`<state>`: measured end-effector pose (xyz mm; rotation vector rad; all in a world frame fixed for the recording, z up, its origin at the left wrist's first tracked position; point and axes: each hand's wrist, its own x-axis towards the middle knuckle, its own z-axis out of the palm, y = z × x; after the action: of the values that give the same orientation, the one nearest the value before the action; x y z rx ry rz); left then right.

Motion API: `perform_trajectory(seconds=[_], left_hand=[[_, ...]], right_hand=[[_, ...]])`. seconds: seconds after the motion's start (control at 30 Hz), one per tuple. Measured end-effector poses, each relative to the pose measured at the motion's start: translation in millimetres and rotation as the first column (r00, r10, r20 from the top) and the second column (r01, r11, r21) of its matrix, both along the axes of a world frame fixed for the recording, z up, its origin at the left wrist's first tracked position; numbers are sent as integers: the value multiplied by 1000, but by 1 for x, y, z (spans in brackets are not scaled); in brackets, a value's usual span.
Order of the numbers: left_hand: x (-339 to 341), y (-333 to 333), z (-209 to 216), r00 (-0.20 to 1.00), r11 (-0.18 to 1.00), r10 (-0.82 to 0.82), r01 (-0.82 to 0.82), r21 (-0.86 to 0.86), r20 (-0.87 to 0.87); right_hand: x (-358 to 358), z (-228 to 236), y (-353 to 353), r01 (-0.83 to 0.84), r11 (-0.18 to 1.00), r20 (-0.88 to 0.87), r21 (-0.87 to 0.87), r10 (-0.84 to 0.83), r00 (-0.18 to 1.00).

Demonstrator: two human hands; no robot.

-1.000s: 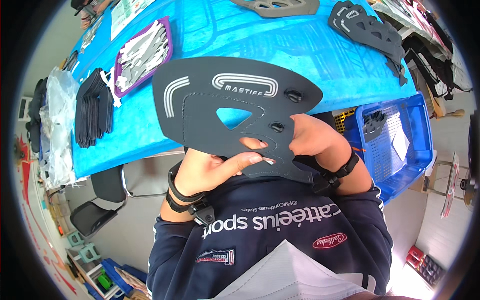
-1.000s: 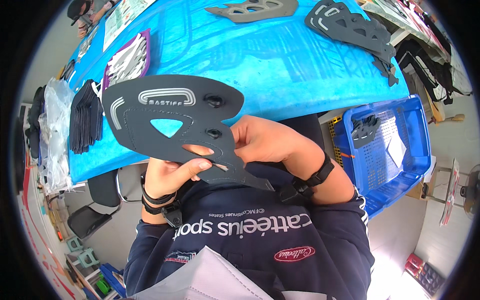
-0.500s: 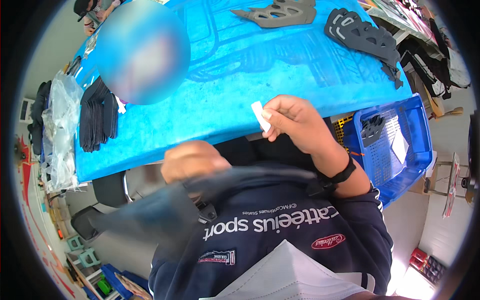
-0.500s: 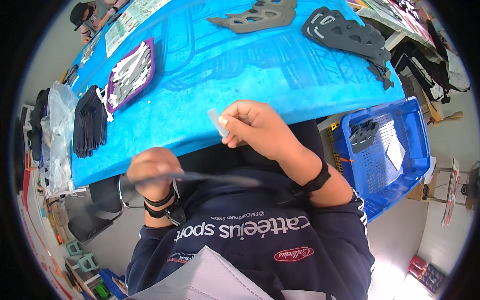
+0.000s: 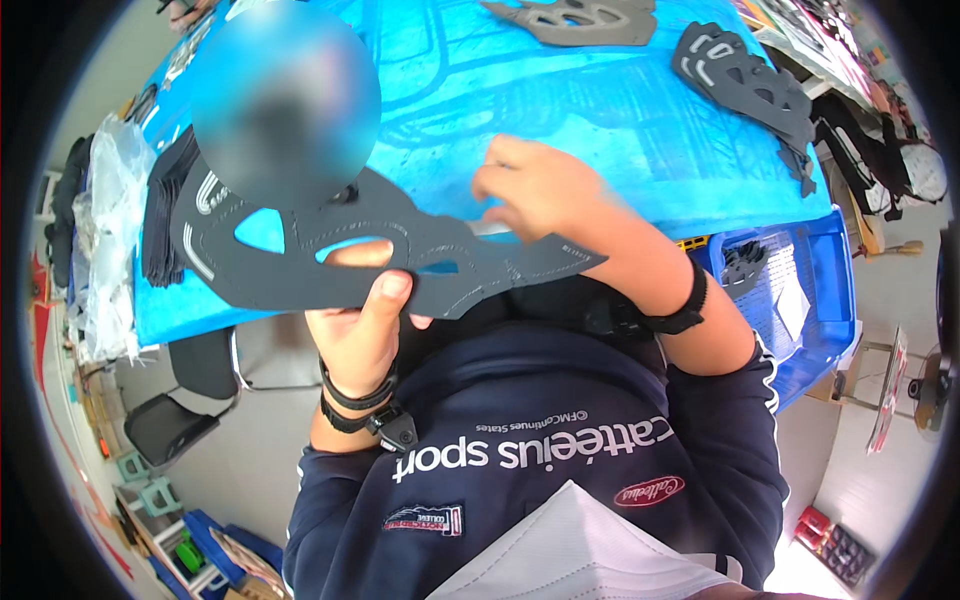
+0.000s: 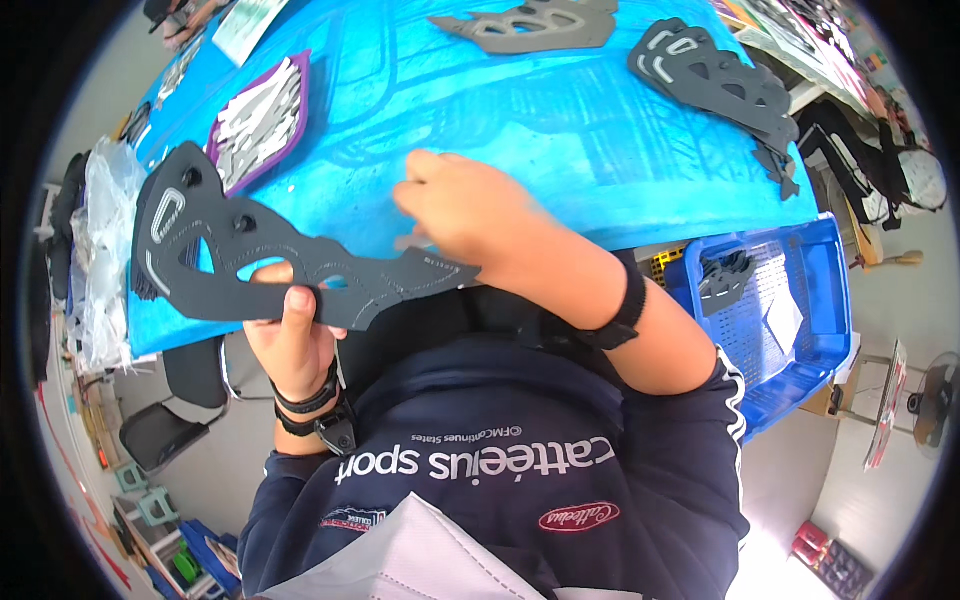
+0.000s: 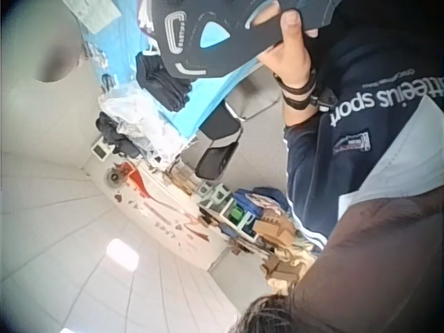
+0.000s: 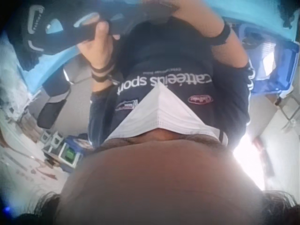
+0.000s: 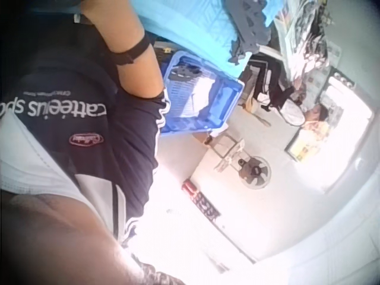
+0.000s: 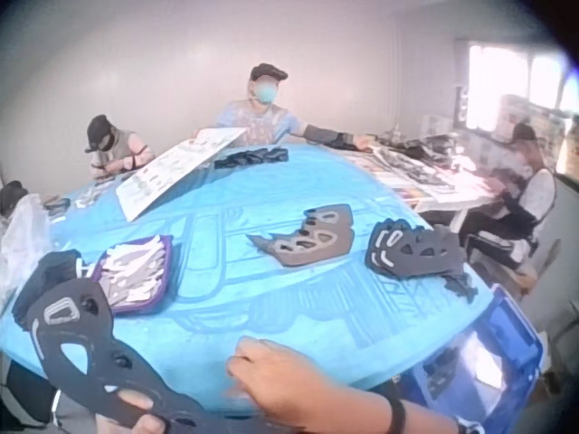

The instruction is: The user is applying white adhesive tape to various black and grey shoe upper components at a workstation.

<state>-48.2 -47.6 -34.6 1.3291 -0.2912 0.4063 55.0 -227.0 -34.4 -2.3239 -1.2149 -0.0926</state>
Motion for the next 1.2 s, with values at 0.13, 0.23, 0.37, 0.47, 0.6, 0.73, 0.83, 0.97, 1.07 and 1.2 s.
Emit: perform_trajectory(seconds=[0.13,0.23,0.37,0.47,0.6,0.73,0.83,0.97,1.07,1.2], left_hand=[[8,1,-2,998,996,62,-63,-71,-8],[14,1,-8,998,997,4,-10,-79,-66],[19,-8,-1,978,995,-102,96,-39,-180],[28,-1,3,993,927,51,-8,375,-106],[31,2,7,991,748,135,-108,655,9],[41,3,8,969,760,182,-32,649,-166],[45,17,-12,993,730,103,-40,683,-53],[40,24,-19,979,780,-60,168,603,-195],[43,16,-17,978,839,38,80,538,-206],[47,21,-22,987,795,37,65,603,-155]], right_hand=[[-15,20,-18,20,930,-218,368,65,974],[-35,18,-24,138,833,-587,536,250,770],[-32,21,-30,273,830,-671,487,156,725],[-22,17,-30,313,836,-520,451,-39,853],[-13,10,-30,184,882,-382,434,-4,924],[-6,-4,-28,176,885,-396,431,11,918],[1,-11,-26,117,919,-250,377,-21,968],[4,-9,-25,61,951,-247,302,16,969],[4,-9,-24,55,959,-265,280,22,964],[4,-8,-23,75,959,-288,273,7,958]])
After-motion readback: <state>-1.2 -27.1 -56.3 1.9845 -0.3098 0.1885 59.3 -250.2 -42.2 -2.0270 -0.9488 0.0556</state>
